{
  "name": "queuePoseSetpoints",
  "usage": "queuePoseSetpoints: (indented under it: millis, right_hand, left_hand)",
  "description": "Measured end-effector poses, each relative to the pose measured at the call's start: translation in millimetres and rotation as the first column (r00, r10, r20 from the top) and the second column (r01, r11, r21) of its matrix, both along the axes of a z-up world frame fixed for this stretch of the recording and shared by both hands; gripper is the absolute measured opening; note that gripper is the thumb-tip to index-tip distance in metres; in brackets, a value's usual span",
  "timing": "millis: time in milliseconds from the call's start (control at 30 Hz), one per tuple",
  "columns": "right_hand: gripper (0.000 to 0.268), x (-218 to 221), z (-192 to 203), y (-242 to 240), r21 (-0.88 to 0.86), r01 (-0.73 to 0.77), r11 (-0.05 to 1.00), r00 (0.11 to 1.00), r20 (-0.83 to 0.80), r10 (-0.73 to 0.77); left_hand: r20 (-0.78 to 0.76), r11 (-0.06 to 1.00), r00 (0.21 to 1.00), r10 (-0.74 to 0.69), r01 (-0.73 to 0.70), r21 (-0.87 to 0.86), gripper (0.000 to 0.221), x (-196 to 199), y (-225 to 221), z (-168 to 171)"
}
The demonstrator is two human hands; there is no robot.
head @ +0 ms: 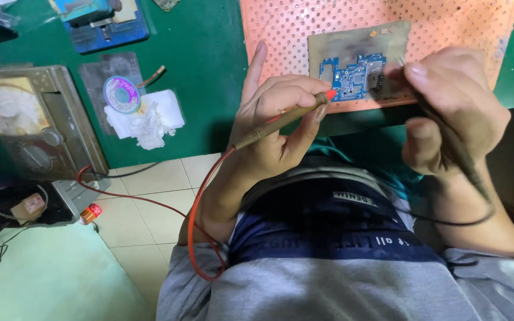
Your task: Testing electrical connections on a mobile phone motherboard using multimeter probes at a repair bench.
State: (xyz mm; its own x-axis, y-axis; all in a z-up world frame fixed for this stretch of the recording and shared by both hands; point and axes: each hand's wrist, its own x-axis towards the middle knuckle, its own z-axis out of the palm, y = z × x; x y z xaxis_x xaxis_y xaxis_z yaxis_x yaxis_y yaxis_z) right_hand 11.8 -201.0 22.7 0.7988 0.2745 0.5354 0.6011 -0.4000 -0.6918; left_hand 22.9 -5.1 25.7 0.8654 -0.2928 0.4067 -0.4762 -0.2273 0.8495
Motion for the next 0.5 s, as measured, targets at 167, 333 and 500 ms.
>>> queuePoseSetpoints:
  millis: [167,333,500]
  right_hand:
    - [0.037,-6,-15,-1,0.102,0.126,0.987,0.992,-0.024,-0.125]
    - [0.035,-9,-21,-7,0.111,0.181,0.977,0.981,-0.094,-0.171]
    - [0.031,-1,-42,-13,0.293,0.195,0.936,0.977,0.020,-0.210]
  left_hand:
    - [-0.095,0.998,0.995,-0.024,0.029,0.058,0.010,1,0,3]
    - [-0.067,0.996,0.998,-0.003,0.009,0.087,0.009,3,-1,-1]
    - [-0.040,0.993,0.999,-0.007,0.011,0.113,0.014,3,1,-11]
